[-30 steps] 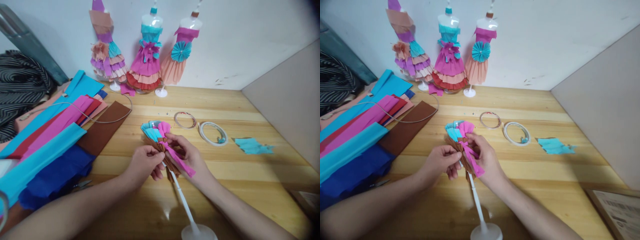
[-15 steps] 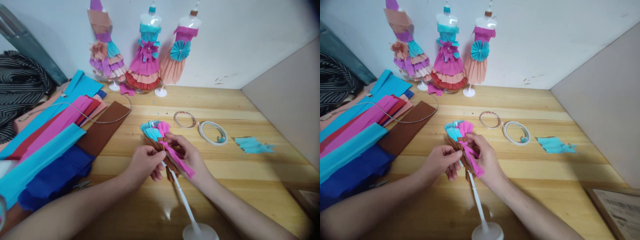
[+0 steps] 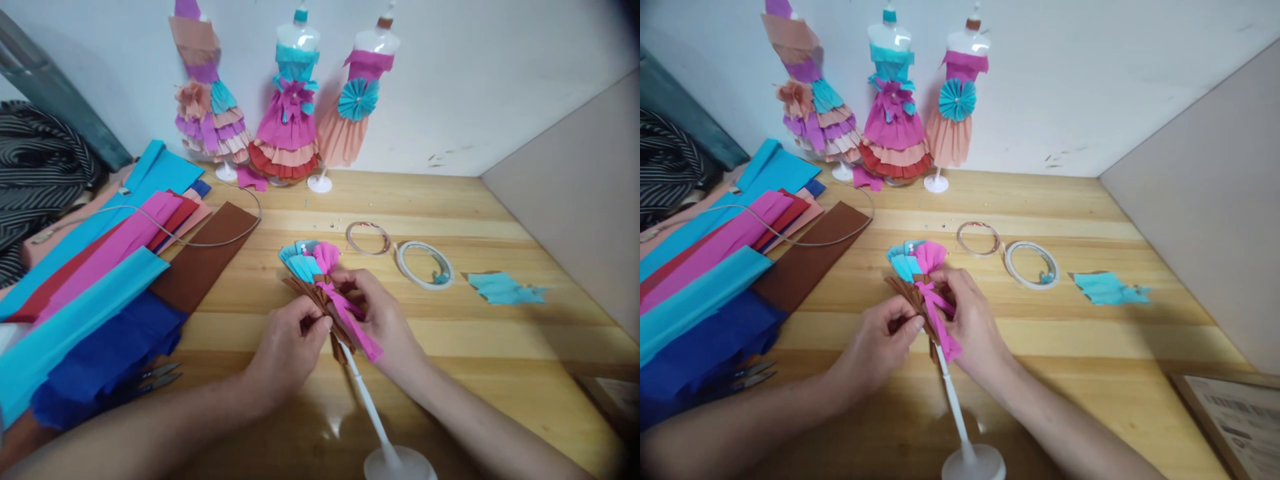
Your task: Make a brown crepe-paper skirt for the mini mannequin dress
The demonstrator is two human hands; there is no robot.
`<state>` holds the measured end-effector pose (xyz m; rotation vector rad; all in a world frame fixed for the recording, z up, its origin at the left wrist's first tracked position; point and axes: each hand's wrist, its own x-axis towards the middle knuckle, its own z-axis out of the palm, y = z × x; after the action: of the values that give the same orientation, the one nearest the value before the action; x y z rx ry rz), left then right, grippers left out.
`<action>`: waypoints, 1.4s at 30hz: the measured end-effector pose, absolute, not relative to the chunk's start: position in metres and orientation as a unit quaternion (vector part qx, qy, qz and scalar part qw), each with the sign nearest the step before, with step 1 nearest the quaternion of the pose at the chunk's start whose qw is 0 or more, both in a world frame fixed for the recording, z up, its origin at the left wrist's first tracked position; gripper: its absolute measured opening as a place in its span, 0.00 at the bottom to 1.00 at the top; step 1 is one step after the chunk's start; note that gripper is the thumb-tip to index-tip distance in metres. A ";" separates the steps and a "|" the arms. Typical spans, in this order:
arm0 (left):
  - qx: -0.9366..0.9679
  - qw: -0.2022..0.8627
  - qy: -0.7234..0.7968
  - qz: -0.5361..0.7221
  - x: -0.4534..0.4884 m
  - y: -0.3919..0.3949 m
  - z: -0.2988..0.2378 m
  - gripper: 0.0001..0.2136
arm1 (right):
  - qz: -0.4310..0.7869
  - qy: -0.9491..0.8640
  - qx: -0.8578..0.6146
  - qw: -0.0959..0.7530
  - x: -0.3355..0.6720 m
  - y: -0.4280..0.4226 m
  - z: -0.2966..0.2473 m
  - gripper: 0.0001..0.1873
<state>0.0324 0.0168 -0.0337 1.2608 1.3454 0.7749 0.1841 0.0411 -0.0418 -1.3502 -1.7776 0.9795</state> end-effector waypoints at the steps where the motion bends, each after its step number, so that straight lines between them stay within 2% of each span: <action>1: 0.545 0.524 0.568 0.326 0.032 0.017 -0.034 0.10 | 0.361 -0.693 -0.523 0.341 0.185 0.042 -0.042 0.14; 6: 0.564 0.485 0.583 0.326 0.031 0.020 -0.037 0.09 | 0.337 -0.697 -0.535 0.337 0.185 0.043 -0.041 0.12; 10: 0.663 0.346 0.563 0.352 0.027 0.019 -0.043 0.10 | 0.370 -0.669 -0.537 0.356 0.184 0.042 -0.040 0.13; 14: 0.771 0.210 0.475 0.369 0.022 0.019 -0.047 0.03 | 0.385 -0.655 -0.529 0.378 0.185 0.042 -0.042 0.15; 19: 0.837 0.114 0.397 0.359 0.019 0.022 -0.049 0.12 | 0.399 -0.643 -0.515 0.402 0.186 0.044 -0.044 0.17; 23: 0.844 0.087 0.392 0.356 0.018 0.024 -0.050 0.13 | 0.391 -0.654 -0.510 0.399 0.186 0.045 -0.039 0.12; 26: 0.861 0.072 0.385 0.326 0.018 0.025 -0.050 0.13 | 0.340 -0.705 -0.482 0.395 0.188 0.046 -0.033 0.07; 31: 0.880 0.022 0.370 0.297 0.018 0.024 -0.051 0.13 | 0.251 -0.780 -0.404 0.406 0.192 0.047 -0.025 0.12; 38: 0.886 -0.025 0.362 0.287 0.018 0.025 -0.052 0.13 | 0.378 -0.654 -0.437 0.489 0.188 0.048 -0.029 0.07; 42: 0.889 -0.015 0.362 0.280 0.018 0.025 -0.052 0.13 | 0.384 -0.645 -0.435 0.497 0.188 0.046 -0.029 0.09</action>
<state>0.0178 0.0253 -0.0517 2.8210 1.1479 0.8874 0.1885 0.0461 -0.0289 -1.0526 -1.5620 0.9295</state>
